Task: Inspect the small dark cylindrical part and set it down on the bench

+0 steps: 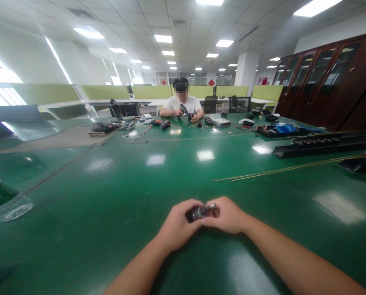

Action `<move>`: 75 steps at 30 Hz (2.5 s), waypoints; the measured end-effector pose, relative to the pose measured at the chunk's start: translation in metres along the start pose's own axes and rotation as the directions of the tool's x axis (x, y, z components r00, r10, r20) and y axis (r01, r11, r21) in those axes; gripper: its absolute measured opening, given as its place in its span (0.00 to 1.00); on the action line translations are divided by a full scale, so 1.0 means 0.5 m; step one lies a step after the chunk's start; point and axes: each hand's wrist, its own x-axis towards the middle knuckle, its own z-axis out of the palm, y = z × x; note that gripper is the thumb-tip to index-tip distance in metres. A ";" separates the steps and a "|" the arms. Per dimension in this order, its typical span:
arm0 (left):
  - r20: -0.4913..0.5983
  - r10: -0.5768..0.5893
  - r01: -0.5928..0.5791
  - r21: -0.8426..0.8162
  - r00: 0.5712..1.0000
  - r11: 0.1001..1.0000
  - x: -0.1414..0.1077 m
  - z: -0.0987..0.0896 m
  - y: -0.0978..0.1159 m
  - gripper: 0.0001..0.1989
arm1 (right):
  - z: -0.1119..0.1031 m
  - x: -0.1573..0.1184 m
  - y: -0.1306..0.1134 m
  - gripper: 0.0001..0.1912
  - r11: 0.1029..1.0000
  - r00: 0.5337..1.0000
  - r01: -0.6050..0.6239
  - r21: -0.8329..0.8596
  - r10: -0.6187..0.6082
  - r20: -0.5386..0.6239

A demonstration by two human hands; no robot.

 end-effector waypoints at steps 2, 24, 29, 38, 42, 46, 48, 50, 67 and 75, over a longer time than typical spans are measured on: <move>-0.009 0.012 -0.012 0.000 1.000 1.000 0.000 0.000 -0.003 0.12 | 0.001 0.000 0.004 0.19 1.000 1.000 -0.005 0.022 0.005 -0.003; -0.079 -0.037 0.036 -0.011 0.996 0.999 -0.004 0.002 -0.003 0.13 | -0.009 -0.019 -0.007 0.21 0.964 0.993 0.030 0.264 0.001 -0.117; -0.097 -0.057 0.055 -0.018 0.994 0.998 -0.005 0.004 -0.007 0.12 | -0.005 -0.017 -0.013 0.17 0.969 0.990 0.039 0.244 -0.004 -0.144; -0.114 -0.022 0.019 -0.030 0.993 0.999 -0.006 0.009 -0.010 0.13 | 0.001 -0.016 -0.021 0.12 0.983 0.977 0.050 0.177 -0.011 -0.215; -0.114 -0.022 0.020 -0.016 0.993 1.000 -0.007 0.006 -0.007 0.11 | -0.002 -0.016 -0.027 0.09 0.990 0.977 0.048 0.134 -0.019 -0.211; -0.124 -0.036 0.034 -0.022 0.992 0.999 -0.007 0.006 -0.006 0.11 | -0.003 -0.015 -0.026 0.07 0.989 0.977 0.031 0.144 0.000 -0.212; -0.130 -0.041 0.039 -0.021 0.991 0.999 -0.006 0.007 -0.006 0.10 | -0.004 -0.015 -0.026 0.07 0.988 0.978 0.022 0.150 0.010 -0.210; -0.138 -0.040 0.038 -0.017 0.990 0.999 -0.006 0.008 -0.007 0.10 | -0.006 -0.016 -0.026 0.07 0.990 0.978 0.014 0.143 0.017 -0.210; -0.116 -0.029 0.029 -0.002 0.993 1.000 -0.007 0.008 -0.010 0.11 | -0.003 -0.018 -0.025 0.06 0.989 0.974 -0.044 0.140 0.074 -0.215; -0.132 -0.028 0.028 -0.004 0.991 1.000 -0.007 0.008 -0.010 0.11 | -0.004 -0.019 -0.024 0.03 0.991 0.973 -0.047 0.128 0.075 -0.219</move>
